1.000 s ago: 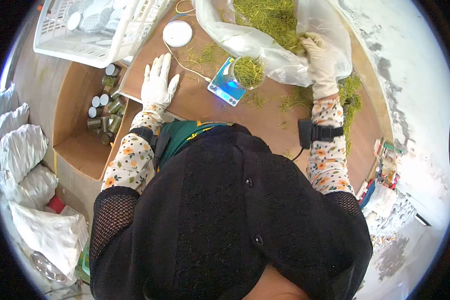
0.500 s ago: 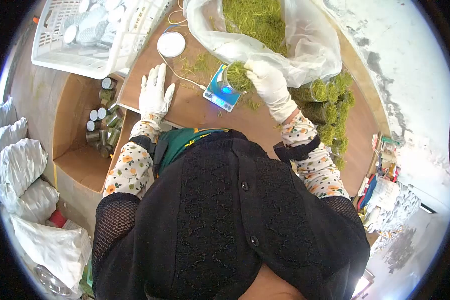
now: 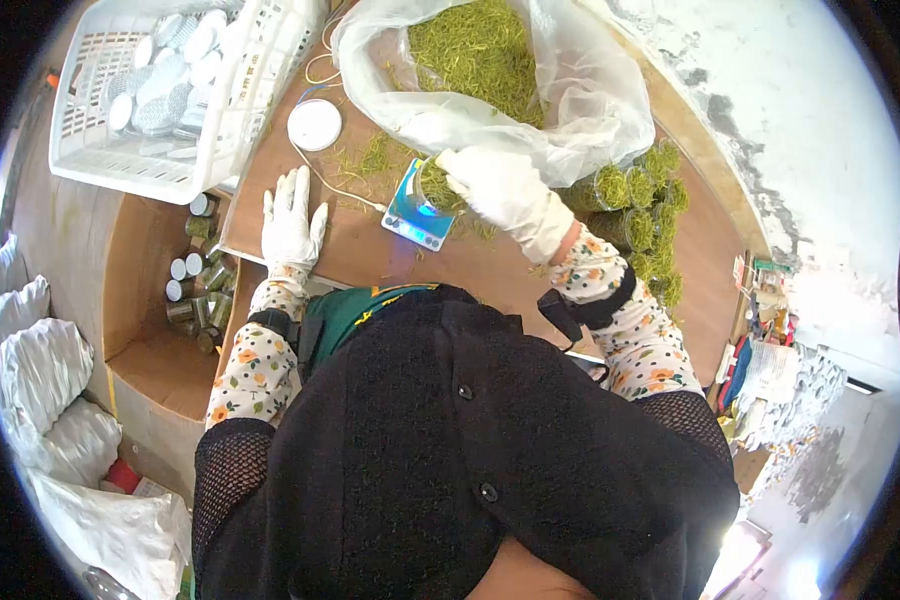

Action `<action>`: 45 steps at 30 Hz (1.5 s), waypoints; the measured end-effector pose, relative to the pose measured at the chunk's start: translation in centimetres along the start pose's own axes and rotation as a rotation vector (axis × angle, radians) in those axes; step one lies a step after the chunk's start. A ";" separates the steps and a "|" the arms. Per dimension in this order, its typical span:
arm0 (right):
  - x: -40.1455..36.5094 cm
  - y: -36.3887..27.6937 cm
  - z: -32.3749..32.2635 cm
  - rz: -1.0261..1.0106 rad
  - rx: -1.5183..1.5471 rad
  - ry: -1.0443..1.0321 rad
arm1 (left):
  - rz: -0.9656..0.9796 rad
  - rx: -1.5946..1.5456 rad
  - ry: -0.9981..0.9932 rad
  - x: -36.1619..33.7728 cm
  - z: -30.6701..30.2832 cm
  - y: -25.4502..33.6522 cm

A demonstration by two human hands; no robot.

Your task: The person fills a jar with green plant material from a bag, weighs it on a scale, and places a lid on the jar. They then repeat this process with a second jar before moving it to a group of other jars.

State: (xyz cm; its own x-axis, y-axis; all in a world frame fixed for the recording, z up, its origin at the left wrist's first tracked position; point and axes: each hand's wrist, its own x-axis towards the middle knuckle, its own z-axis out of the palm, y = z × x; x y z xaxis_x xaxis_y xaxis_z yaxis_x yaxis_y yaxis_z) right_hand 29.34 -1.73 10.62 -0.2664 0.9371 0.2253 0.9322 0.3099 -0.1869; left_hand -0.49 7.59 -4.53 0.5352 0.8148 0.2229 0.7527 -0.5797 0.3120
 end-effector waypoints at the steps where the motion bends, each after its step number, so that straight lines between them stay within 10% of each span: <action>1: 0.4 0.0 -1.4 -0.011 0.005 -0.029 | 0.000 -0.001 0.000 0.0 0.0 0.0; 10: 3.7 8.8 -6.3 0.729 0.722 0.053 | -0.012 0.007 -0.001 -0.2 -0.1 0.1; 14: 2.5 19.2 0.8 0.853 0.376 -0.080 | -0.023 0.014 -0.021 0.0 -0.3 0.1; 21: 1.3 20.2 7.4 0.850 -0.161 -0.436 | -0.034 -0.001 -0.028 0.1 -0.4 0.1; 31: -0.1 23.4 6.3 0.660 -0.172 -0.091 | -0.040 0.006 -0.033 0.1 -0.1 0.0; 45: -1.6 21.2 3.7 0.996 0.736 0.181 | -0.022 0.016 -0.006 0.1 0.0 -0.1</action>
State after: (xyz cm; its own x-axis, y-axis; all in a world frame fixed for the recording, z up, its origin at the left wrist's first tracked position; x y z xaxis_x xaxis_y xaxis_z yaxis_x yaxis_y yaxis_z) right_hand 48.64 3.89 2.75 0.5671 0.7981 -0.2036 0.3356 -0.4497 -0.8277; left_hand -0.52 7.68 -4.55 0.5209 0.8272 0.2109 0.7701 -0.5620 0.3020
